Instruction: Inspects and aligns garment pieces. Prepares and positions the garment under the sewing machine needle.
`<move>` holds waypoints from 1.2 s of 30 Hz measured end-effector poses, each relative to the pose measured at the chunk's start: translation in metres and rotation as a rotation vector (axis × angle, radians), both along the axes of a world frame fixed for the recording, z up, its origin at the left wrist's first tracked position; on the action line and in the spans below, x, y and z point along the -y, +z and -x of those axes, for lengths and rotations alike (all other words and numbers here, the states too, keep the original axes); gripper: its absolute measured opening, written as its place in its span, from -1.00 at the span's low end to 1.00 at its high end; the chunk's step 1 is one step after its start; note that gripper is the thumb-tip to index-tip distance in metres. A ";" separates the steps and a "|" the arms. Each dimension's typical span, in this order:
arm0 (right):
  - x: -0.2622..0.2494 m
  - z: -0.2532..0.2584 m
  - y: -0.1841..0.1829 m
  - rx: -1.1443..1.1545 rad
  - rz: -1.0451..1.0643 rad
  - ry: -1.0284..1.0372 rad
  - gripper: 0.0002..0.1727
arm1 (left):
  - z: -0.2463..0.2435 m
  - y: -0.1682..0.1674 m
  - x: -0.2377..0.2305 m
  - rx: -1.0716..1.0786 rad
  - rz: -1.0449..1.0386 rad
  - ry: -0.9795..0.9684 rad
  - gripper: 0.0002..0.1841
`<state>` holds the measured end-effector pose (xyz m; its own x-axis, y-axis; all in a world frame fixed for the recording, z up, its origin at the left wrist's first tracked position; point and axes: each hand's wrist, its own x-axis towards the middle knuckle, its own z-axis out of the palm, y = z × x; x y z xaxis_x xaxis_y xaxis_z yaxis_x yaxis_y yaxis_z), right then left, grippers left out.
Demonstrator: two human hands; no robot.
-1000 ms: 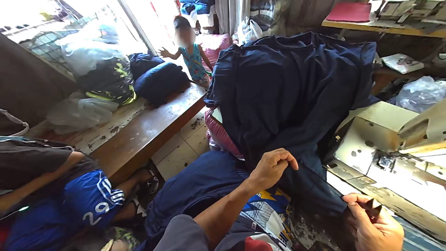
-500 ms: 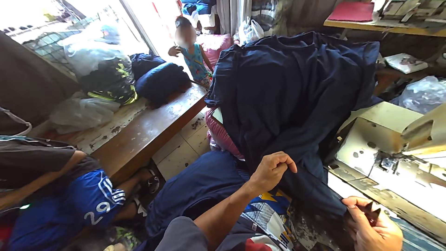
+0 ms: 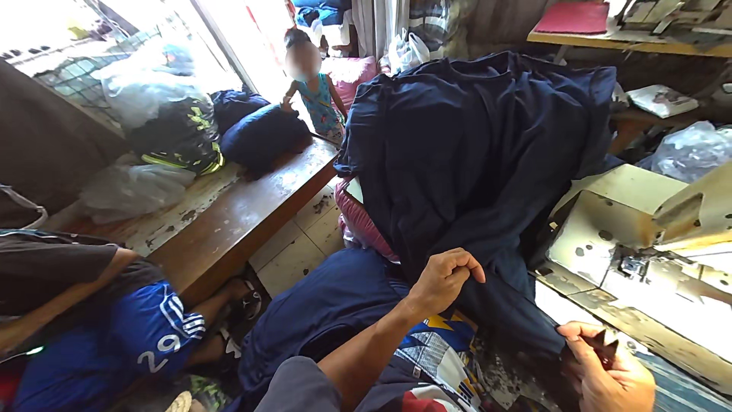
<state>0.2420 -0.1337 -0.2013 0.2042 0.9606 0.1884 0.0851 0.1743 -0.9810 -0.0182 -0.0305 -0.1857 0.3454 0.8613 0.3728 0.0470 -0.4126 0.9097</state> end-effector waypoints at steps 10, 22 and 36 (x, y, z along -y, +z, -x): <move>0.001 0.002 0.002 0.011 0.014 0.010 -0.84 | 0.000 0.000 0.000 0.001 0.008 0.005 -0.68; -0.002 0.008 0.006 0.000 0.016 0.031 -0.83 | 0.004 0.000 -0.001 0.036 -0.013 0.020 -0.68; 0.003 0.008 0.006 0.004 0.027 0.039 -0.83 | 0.008 -0.003 0.004 0.021 0.013 0.022 -0.69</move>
